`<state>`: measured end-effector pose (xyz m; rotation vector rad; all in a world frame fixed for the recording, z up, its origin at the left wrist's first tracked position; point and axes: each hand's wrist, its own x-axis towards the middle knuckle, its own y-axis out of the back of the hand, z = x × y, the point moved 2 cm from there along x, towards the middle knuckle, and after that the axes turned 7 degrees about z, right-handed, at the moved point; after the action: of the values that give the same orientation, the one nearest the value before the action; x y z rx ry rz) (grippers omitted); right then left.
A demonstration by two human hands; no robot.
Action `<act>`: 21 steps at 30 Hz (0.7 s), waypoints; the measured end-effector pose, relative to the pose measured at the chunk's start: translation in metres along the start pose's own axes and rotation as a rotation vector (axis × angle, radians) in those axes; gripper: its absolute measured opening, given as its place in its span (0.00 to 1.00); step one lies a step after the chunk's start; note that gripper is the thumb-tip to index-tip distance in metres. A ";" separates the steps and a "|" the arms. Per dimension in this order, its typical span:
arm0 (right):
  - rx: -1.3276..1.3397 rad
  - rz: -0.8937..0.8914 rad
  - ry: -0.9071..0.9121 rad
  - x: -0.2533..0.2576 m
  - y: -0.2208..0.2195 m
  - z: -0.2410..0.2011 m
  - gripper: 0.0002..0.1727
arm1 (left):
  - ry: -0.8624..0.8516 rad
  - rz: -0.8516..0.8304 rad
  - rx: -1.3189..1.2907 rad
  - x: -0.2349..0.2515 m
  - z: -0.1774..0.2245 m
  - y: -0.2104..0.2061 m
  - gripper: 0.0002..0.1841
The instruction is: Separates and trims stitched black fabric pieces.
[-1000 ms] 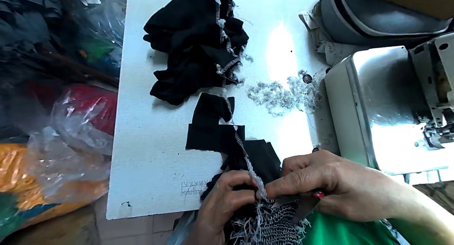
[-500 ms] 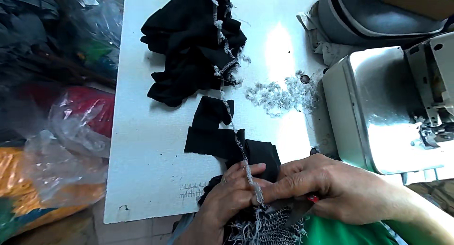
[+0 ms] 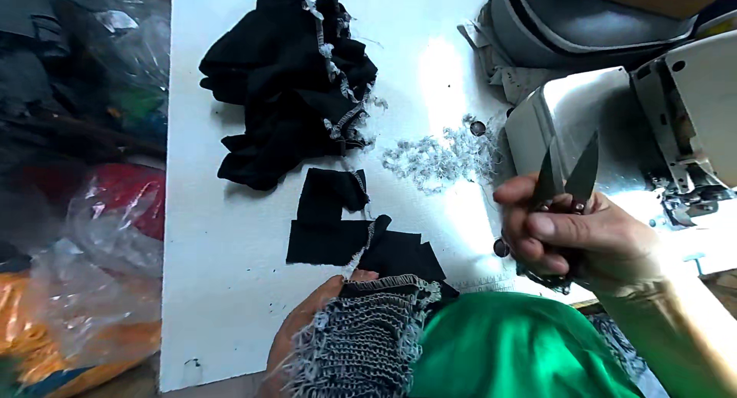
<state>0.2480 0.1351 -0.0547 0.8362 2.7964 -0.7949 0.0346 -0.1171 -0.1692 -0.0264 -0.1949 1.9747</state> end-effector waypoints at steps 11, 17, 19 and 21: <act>-1.271 0.125 0.534 -0.007 -0.025 0.035 0.27 | 0.250 0.179 -0.583 -0.028 0.006 -0.007 0.14; -1.251 0.102 0.592 -0.003 -0.030 0.049 0.27 | 0.244 0.172 -0.536 -0.027 0.004 -0.009 0.14; -1.207 0.085 0.591 -0.001 -0.033 0.048 0.27 | 0.196 0.121 -0.513 -0.026 0.002 -0.010 0.14; -1.155 0.070 0.595 0.001 -0.036 0.047 0.27 | 0.178 0.107 -0.514 -0.025 0.002 -0.013 0.14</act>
<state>0.2255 0.0855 -0.0792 0.9455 2.8694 1.1887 0.0563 -0.1346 -0.1671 -0.5519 -0.5885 1.9665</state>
